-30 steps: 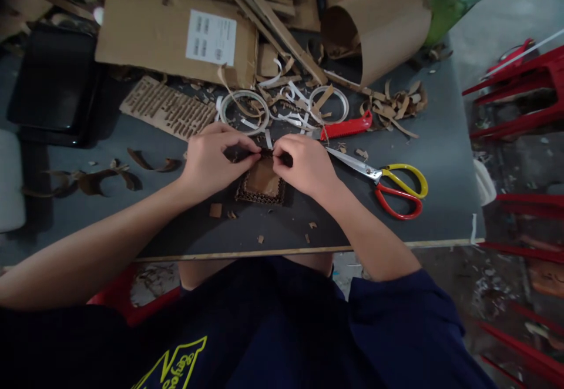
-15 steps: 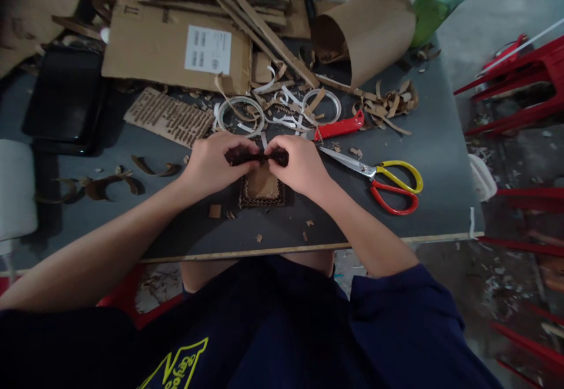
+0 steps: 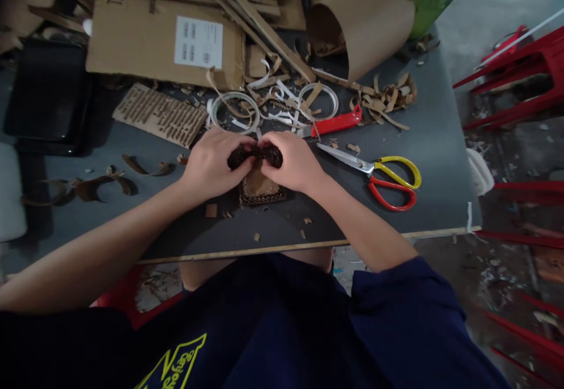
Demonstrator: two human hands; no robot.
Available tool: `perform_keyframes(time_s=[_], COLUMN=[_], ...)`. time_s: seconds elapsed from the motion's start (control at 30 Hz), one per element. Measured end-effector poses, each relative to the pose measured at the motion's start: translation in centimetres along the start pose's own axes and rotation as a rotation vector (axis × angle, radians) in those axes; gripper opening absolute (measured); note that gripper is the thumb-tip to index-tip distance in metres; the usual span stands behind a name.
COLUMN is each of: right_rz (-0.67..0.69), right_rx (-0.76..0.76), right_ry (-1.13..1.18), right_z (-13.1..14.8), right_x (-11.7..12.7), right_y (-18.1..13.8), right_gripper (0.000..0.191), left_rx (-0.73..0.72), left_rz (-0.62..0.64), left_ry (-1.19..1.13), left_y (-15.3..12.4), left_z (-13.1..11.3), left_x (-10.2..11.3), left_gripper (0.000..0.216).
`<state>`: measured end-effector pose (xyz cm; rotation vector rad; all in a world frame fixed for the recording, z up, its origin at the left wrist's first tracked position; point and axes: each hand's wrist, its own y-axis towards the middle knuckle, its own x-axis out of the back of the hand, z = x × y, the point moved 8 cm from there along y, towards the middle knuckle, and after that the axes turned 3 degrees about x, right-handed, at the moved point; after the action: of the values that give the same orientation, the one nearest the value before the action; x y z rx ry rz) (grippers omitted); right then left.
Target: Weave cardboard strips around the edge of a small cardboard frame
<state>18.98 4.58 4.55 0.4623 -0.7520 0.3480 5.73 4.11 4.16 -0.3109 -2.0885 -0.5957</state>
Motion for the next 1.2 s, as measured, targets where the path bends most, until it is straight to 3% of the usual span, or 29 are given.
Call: perform_keyframes(time_s=[0.2, 0.33, 0.53, 0.73, 1.03, 1.2], right_rz=[-0.269, -0.248, -0.191, -0.183, -0.203, -0.224], right_rx=[0.167, 0.141, 0.159, 0.204, 0.207, 0.245], right_ry=[-0.085, -0.091, -0.125, -0.149, -0.189, -0.196], right_z=[2.2, 2.3, 2.4, 2.6, 3.4, 3.7], right_x=[2.3, 2.3, 1.7, 1.5, 2.0, 2.2], right_y=[-0.7, -0.8, -0.6, -0.6, -0.9, -1.0], right_gripper=[0.023, 0.025, 0.031, 0.024, 0.022, 0.020], left_rx=[-0.014, 0.047, 0.095, 0.051, -0.051, -0.038], left_rz=[-0.147, -0.126, -0.129, -0.148, -0.252, -0.254], left_ry=[-0.106, -0.220, -0.186, -0.193, 0.001, -0.009], left_y=[-0.3, -0.6, -1.0, -0.8, -1.3, -1.3], left_z=[-0.2, 0.3, 0.3, 0.0, -1.4, -1.4], left_x=[2.3, 2.3, 1.7, 1.9, 3.0, 2.9], left_gripper=[0.035, 0.032, 0.034, 0.034, 0.024, 0.023])
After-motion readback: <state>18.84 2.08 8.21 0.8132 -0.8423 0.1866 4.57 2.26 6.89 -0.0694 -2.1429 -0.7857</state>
